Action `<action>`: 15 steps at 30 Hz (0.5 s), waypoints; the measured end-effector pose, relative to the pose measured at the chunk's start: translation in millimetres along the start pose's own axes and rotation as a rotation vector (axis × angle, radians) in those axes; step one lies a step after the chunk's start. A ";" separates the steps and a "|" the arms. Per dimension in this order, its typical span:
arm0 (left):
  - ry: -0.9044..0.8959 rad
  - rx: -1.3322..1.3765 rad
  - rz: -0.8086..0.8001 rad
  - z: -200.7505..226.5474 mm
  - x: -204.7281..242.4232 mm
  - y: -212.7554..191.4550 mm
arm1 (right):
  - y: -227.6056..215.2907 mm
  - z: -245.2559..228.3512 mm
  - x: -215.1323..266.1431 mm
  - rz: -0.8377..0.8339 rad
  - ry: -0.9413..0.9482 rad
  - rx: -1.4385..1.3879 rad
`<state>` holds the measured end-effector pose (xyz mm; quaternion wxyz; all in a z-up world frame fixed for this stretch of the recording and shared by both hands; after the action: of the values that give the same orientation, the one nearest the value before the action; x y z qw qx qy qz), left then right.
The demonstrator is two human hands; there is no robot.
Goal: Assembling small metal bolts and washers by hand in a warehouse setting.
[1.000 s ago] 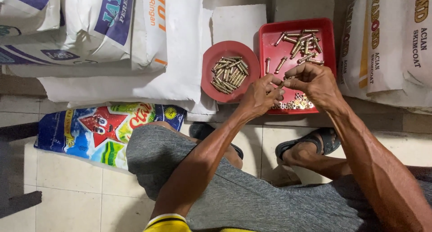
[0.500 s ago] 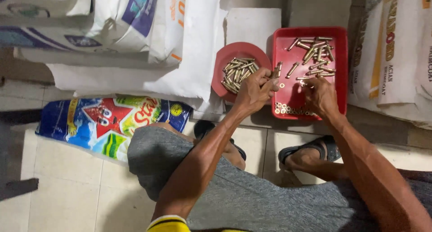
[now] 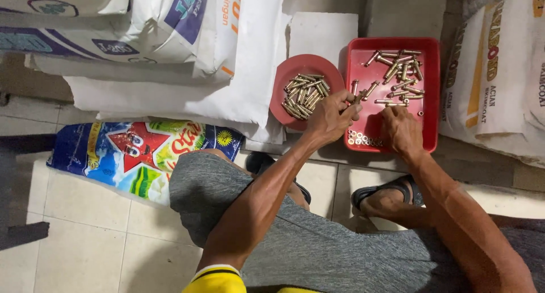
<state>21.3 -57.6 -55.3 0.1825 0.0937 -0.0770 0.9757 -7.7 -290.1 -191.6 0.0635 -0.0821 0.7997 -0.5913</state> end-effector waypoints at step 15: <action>0.007 -0.102 -0.052 -21.5 -13.8 16.1 | -152.5 -88.3 -28.9 0.175 0.176 -1.242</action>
<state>24.6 -73.2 -80.9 0.2126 0.0829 -0.1236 0.9657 11.6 -245.3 -19.8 -0.0138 0.0112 0.9997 -0.0141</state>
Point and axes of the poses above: each hand's wrist, its own x-axis away from the middle knuckle, its own y-axis out of the palm, z = x × y, the point moved 7 cm from there along -x, towards the middle knuckle, and after that the axes turned 13 degrees about -x, right-handed, at the moved point
